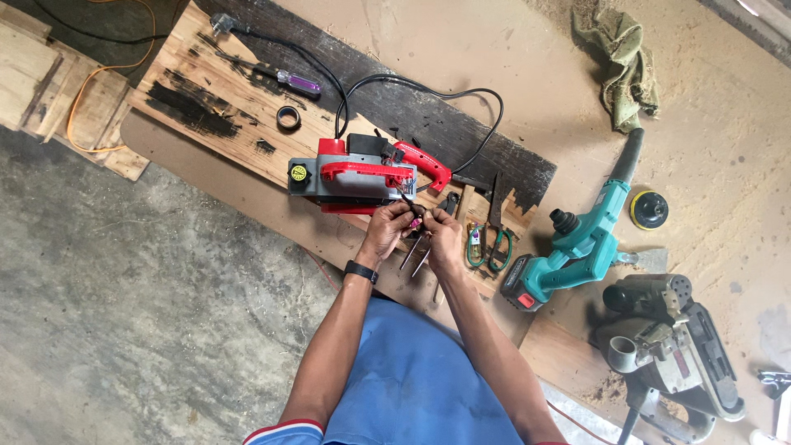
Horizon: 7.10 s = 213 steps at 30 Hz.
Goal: The person repairs a red electric planer on a wooden workbench. They strip and twist wires, apply electrical tape, and use a screwdriver to tighten internal components. The person repeatedly adjusts and secures the wiring connections throughout the process.
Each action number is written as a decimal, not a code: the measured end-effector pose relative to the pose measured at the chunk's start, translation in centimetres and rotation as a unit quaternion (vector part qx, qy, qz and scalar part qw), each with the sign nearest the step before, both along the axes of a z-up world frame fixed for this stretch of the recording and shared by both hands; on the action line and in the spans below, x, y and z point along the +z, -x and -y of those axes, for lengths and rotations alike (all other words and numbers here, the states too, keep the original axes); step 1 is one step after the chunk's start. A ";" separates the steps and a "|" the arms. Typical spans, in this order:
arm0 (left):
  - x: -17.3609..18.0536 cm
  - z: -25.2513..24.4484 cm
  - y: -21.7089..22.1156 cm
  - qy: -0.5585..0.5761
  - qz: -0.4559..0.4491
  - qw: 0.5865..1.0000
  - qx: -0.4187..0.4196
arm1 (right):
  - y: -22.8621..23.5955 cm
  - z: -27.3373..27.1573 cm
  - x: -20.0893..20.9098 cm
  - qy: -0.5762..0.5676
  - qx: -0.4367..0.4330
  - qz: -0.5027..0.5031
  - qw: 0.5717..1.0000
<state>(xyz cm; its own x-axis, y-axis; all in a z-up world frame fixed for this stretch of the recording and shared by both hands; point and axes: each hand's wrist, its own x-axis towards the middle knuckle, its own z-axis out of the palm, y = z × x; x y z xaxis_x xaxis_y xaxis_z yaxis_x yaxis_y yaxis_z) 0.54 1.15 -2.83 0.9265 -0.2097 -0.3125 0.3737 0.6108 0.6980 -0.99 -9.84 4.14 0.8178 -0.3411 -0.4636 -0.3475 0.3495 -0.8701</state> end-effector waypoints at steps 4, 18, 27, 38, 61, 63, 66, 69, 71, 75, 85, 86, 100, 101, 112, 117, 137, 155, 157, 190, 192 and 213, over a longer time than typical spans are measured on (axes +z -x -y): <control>-1.1 0.9 0.0 0.058 -0.026 0.998 -0.003 | 0.4 0.5 -1.0 -0.009 -0.005 0.001 1.000; 5.9 0.7 2.0 -0.358 -0.043 0.917 0.172 | 0.8 0.3 0.8 0.126 0.002 0.030 0.992; 4.4 2.5 1.4 -0.405 -0.101 0.898 0.135 | 0.7 0.1 -1.3 0.184 0.032 0.055 0.981; -1.4 2.9 1.4 -0.055 -0.146 0.978 0.141 | 0.5 -0.1 -0.9 0.142 0.029 0.039 0.989; 1.4 1.8 0.3 0.033 -0.008 0.996 0.088 | -0.3 0.4 -2.1 0.026 0.003 0.027 0.999; 0.5 1.6 0.4 0.049 0.000 0.995 0.085 | -0.2 0.3 -0.8 0.014 0.007 0.026 1.000; -1.9 1.6 0.1 0.096 -0.021 0.994 0.057 | -0.1 0.3 0.7 -0.005 0.002 0.013 1.000; -4.6 1.6 -0.3 0.102 -0.037 0.993 0.038 | -0.2 0.6 -1.0 -0.005 0.001 0.020 1.000; -4.5 1.7 -0.6 0.121 -0.056 0.991 0.029 | -0.2 0.8 -1.1 0.003 -0.003 0.043 0.999; -3.1 2.5 -1.6 0.119 -0.065 0.990 0.026 | 0.2 0.2 5.2 0.080 0.014 0.097 0.992; 4.2 4.1 -2.1 0.090 -0.117 0.983 0.105 | 0.4 1.3 0.0 0.460 0.044 0.200 0.864; 2.4 4.2 -2.4 0.084 -0.118 0.983 0.111 | 0.4 1.4 0.1 0.480 0.044 0.198 0.853; 0.5 4.0 -2.5 -0.006 -0.138 0.981 0.138 | 0.0 0.2 3.3 0.435 0.058 0.201 0.876; 1.4 3.9 -2.5 0.014 -0.154 0.978 0.140 | 0.0 0.3 3.0 0.436 0.060 0.199 0.875; -1.8 2.4 -3.5 0.037 -0.199 0.972 0.122 | -1.5 0.5 0.6 0.292 0.048 0.135 0.945; -2.8 4.0 -3.3 0.020 -0.184 0.976 0.112 | -0.9 2.3 0.3 0.165 0.052 0.100 0.980; -0.7 2.3 -0.7 -0.189 -0.022 0.974 0.126 | 2.6 15.4 -6.5 0.592 0.328 -0.208 0.706; -1.4 1.6 -2.5 -0.081 -0.089 0.976 0.180 | -1.3 1.2 -9.4 0.701 0.397 -0.020 0.592; 1.6 1.6 -2.2 -0.122 -0.085 0.976 0.160 | -1.5 0.9 -9.4 0.699 0.388 -0.033 0.600; 7.8 -4.1 -14.0 -0.530 0.573 0.493 -0.384 | 1.9 -11.1 -3.1 -0.385 -0.148 0.068 0.908; 6.7 -3.9 -15.1 -0.514 0.637 0.459 -0.345 | 0.8 -11.0 -3.5 -0.397 -0.152 0.072 0.902; 7.1 -3.9 -16.7 -0.523 0.519 0.509 -0.445 | -4.2 -8.9 -7.5 -0.416 -0.188 0.074 0.886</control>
<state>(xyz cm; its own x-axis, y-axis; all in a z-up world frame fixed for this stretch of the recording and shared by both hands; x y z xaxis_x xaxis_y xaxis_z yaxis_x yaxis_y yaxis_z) 17.25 5.01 4.31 0.3902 -0.9126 -0.1224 -0.7240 -0.3862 0.5716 3.21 -0.93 -3.37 0.7915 -0.1932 -0.5799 0.0272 0.9589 -0.2824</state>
